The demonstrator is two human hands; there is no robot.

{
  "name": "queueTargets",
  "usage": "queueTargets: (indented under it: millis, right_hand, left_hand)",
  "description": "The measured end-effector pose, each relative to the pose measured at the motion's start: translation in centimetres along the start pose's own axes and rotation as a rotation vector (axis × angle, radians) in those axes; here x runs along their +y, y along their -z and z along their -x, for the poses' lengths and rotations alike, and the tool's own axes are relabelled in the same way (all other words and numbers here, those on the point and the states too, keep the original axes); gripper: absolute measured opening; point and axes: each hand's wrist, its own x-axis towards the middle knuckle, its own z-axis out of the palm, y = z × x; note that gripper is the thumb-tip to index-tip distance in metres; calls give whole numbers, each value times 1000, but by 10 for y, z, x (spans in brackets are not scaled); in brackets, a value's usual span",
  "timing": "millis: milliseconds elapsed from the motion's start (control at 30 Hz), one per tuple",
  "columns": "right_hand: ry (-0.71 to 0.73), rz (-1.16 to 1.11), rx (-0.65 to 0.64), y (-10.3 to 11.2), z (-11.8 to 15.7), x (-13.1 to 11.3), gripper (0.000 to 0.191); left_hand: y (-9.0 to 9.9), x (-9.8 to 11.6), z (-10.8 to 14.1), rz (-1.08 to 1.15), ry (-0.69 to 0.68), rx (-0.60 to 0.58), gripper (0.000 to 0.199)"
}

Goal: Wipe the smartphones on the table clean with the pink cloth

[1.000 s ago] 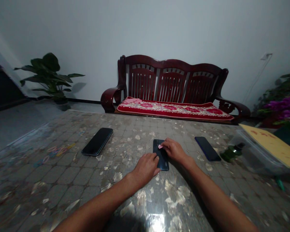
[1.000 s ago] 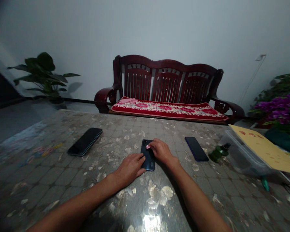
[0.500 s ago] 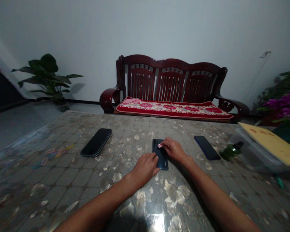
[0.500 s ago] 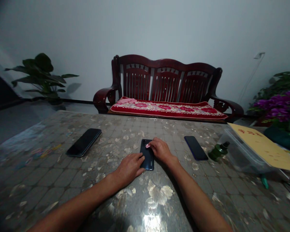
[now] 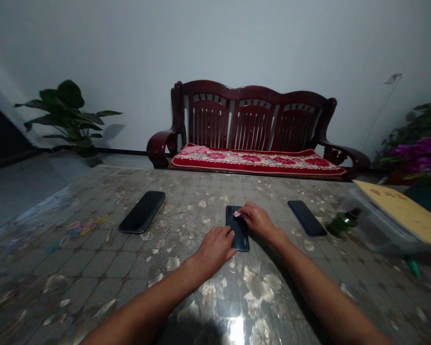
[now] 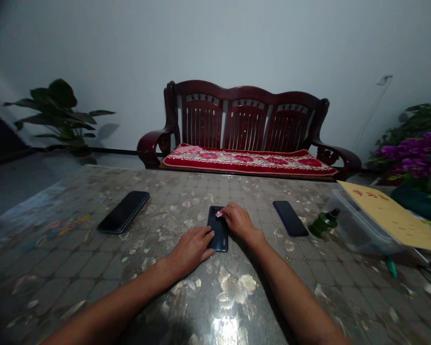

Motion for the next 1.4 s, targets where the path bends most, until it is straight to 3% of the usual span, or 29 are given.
queueTargets:
  millis: [300,600,833,1067,1300,1400]
  right_hand:
    - [164,-80,-80,8,29,-10,24]
    - [50,-134,12,0,32,-14,25]
    - [69,-199,-99,10,39,-23,16]
    - [-21,-183,58,-3,33,-17,19]
    - [14,-285,-47,1,47,-26,17]
    - [-40,-396,-13,0,46,-23,18]
  left_hand:
    - [1,0,0,2,-9,8,35]
    - [-1,-1,0,-20,-8,15,32]
    - [-2,-1,0,-15,-1,21,39]
    - [-4,-2,-1,-31,13,10,35]
    - [-4,-1,0,-20,15,33,38]
    - [-5,0,-2,-14,38,43,36]
